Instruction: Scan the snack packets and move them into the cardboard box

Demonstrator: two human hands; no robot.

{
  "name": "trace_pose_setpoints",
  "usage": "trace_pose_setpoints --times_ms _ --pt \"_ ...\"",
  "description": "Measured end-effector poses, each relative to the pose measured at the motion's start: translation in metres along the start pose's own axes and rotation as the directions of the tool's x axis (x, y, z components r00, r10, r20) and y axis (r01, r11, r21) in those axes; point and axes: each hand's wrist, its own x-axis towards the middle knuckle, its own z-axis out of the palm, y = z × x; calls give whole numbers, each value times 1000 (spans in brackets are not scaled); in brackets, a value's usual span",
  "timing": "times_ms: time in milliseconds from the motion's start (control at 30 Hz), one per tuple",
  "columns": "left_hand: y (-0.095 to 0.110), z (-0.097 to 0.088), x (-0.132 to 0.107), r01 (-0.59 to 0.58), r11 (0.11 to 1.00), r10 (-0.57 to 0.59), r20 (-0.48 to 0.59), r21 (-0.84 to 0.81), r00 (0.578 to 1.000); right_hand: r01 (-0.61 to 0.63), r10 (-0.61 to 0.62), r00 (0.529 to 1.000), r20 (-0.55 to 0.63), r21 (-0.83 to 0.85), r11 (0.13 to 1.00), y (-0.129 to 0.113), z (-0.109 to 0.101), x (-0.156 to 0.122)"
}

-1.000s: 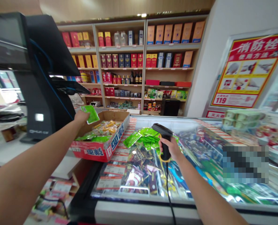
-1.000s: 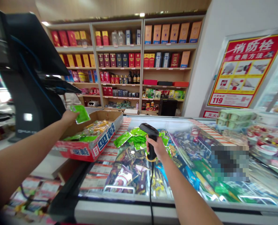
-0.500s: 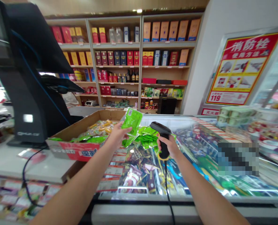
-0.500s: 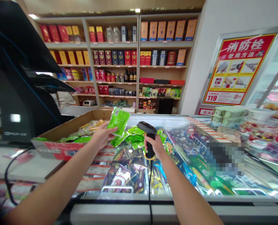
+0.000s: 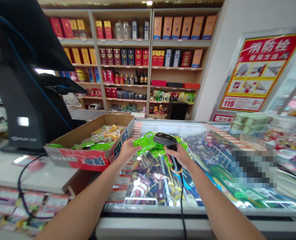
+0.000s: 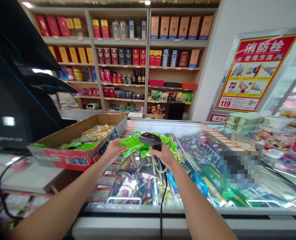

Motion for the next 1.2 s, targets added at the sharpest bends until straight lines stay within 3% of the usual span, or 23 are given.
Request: trace_pose_setpoints --times_ms 233,433,533,633,733,800,867,967,1033,1133,1167,1200 --pt "3 3 -4 -1 998 2 22 -61 1000 -51 51 999 5 -14 999 -3 -1 -1" --pt "0 1 -3 47 999 -47 12 -19 999 -40 40 999 -18 22 999 -3 0 -1" --pt "2 -3 -4 88 995 -93 106 49 990 -46 49 997 -66 47 998 -6 2 -2" --pt "6 -8 -8 146 970 -189 226 193 956 -51 55 995 -86 57 997 -7 4 -3" --pt "11 -10 -15 94 876 -202 182 473 962 -44 48 995 -87 50 998 -6 4 -3" --pt "17 -10 -21 -19 744 -71 107 668 992 -37 41 995 -90 47 998 -5 4 -3" --pt "30 -13 -27 -109 629 94 63 770 994 -32 37 995 -93 48 998 -5 4 -3" --pt "61 -32 -22 -171 598 221 43 783 974 -30 35 995 -95 54 998 -6 4 -3" --pt "82 -58 -5 -172 561 248 34 810 968 -26 32 995 -96 60 998 -6 5 -3" --pt "100 -108 32 -69 432 185 -13 899 983 -16 23 995 -100 64 998 -6 5 -2" --pt "100 -125 43 -11 432 121 -46 902 992 -14 20 995 -98 63 998 -5 5 -2" --pt "99 -142 53 24 490 65 -64 871 996 -12 18 995 -98 62 998 -5 5 -2"
